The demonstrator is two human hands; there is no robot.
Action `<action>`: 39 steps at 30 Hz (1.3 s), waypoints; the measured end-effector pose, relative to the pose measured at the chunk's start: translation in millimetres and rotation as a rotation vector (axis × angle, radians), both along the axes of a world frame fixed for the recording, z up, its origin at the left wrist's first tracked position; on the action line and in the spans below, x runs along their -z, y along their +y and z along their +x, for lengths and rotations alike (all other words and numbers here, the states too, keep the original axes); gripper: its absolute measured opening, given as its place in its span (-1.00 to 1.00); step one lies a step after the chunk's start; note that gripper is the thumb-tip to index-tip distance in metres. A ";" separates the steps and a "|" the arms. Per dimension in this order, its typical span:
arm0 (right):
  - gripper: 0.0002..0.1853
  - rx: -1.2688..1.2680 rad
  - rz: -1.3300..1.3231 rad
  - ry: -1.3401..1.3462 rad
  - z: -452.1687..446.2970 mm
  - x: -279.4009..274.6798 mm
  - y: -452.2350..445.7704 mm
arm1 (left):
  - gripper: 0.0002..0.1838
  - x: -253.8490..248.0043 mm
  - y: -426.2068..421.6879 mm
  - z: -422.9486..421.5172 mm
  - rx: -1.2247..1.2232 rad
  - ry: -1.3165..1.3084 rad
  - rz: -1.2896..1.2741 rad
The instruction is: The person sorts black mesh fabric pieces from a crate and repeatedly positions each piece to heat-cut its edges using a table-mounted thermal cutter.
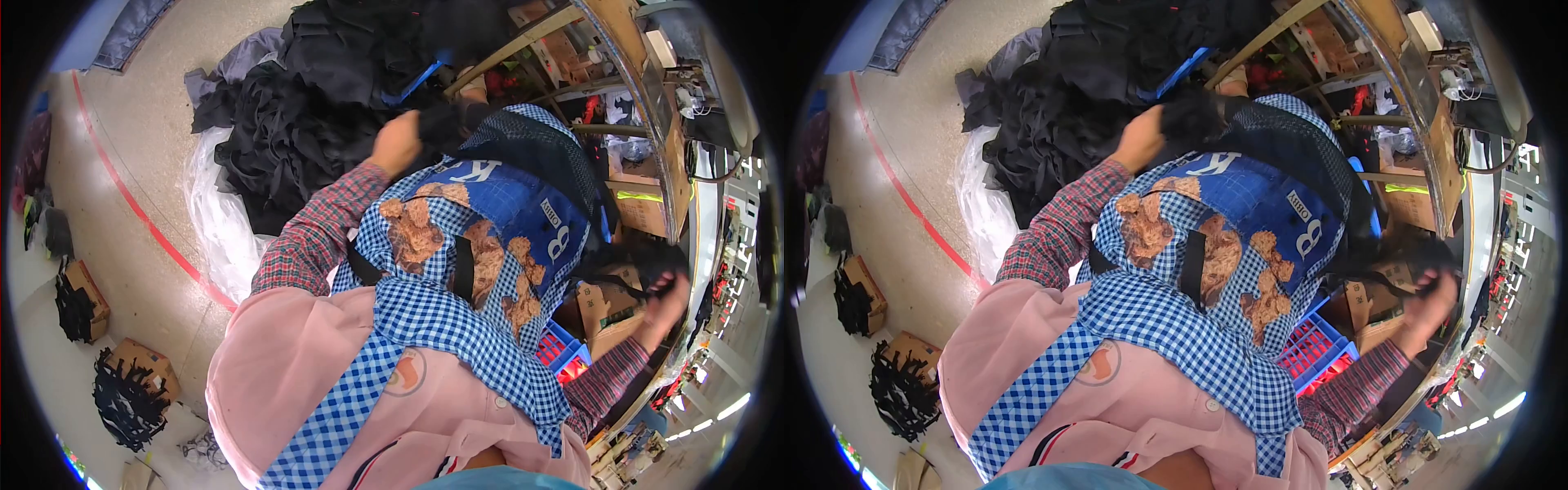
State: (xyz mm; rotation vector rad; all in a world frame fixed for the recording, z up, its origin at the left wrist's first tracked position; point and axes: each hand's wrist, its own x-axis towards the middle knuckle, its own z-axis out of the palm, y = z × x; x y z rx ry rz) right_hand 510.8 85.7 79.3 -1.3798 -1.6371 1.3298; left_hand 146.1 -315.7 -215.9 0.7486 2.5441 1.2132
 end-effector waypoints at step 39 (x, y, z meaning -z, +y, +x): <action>-0.69 -0.219 -0.178 0.764 -19.1 -23.2 -27.3 | -0.51 -127.5 -153.7 -199.8 -0.182 0.293 -0.431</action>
